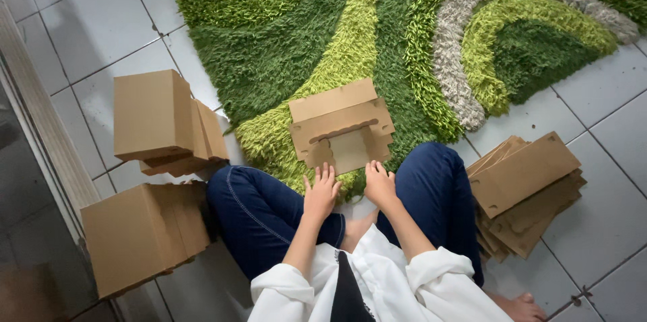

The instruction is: The person sits on the floor and assembles a small cardboard box by folding its flaps and securing them with tape. They then pick up a flat cardboard sheet, fold it into a box shape, and tape the edges to complete the assembly.

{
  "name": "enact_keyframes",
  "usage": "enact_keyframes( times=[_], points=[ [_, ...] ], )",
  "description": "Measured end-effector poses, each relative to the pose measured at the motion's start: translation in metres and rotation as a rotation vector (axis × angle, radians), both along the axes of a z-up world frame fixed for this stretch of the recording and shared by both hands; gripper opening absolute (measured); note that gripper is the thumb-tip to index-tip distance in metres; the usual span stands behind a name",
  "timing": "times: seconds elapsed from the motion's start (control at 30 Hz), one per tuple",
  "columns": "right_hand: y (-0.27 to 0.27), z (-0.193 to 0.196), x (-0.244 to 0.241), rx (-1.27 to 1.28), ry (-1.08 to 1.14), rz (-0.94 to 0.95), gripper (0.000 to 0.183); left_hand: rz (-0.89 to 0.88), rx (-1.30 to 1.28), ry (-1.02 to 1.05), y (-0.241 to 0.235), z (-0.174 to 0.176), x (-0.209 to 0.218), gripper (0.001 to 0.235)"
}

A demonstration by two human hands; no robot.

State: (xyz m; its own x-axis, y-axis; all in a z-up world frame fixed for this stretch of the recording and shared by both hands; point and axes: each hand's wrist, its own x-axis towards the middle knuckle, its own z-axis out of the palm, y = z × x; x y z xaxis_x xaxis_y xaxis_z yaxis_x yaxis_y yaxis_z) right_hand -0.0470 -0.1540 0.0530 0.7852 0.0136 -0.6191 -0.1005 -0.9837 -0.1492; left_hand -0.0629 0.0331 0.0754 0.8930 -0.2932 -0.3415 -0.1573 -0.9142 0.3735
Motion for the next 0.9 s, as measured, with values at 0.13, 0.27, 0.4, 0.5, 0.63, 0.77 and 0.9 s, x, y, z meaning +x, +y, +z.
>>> enact_keyframes(
  times=[0.13,0.27,0.4,0.5,0.63,0.77,0.9],
  points=[
    [-0.011,-0.027,0.002,0.141,-0.135,-0.168,0.06,0.082,-0.108,-0.025,0.001,0.001,0.0,0.054],
    [-0.009,-0.006,0.005,0.409,-0.381,-0.513,0.057,0.332,-0.366,0.066,0.006,-0.008,0.003,0.048],
    [-0.008,0.007,0.016,0.574,-0.486,-0.687,0.054,0.589,-0.566,0.18,0.009,-0.01,0.011,0.043],
    [-0.032,-0.073,0.027,0.549,-0.578,-0.766,0.043,0.612,-0.617,0.151,0.01,-0.026,0.012,0.043],
    [-0.028,-0.047,0.026,0.523,-0.561,-0.765,0.049,0.616,-0.626,0.099,0.009,-0.01,0.01,0.043],
    [-0.027,-0.007,0.026,0.529,-0.615,-0.668,0.047,0.669,-0.755,-0.012,0.013,0.023,0.006,0.042],
    [-0.015,0.083,0.027,0.612,-0.652,-0.606,0.04,0.818,-0.97,-0.212,0.011,0.008,0.011,0.047]
  ],
)
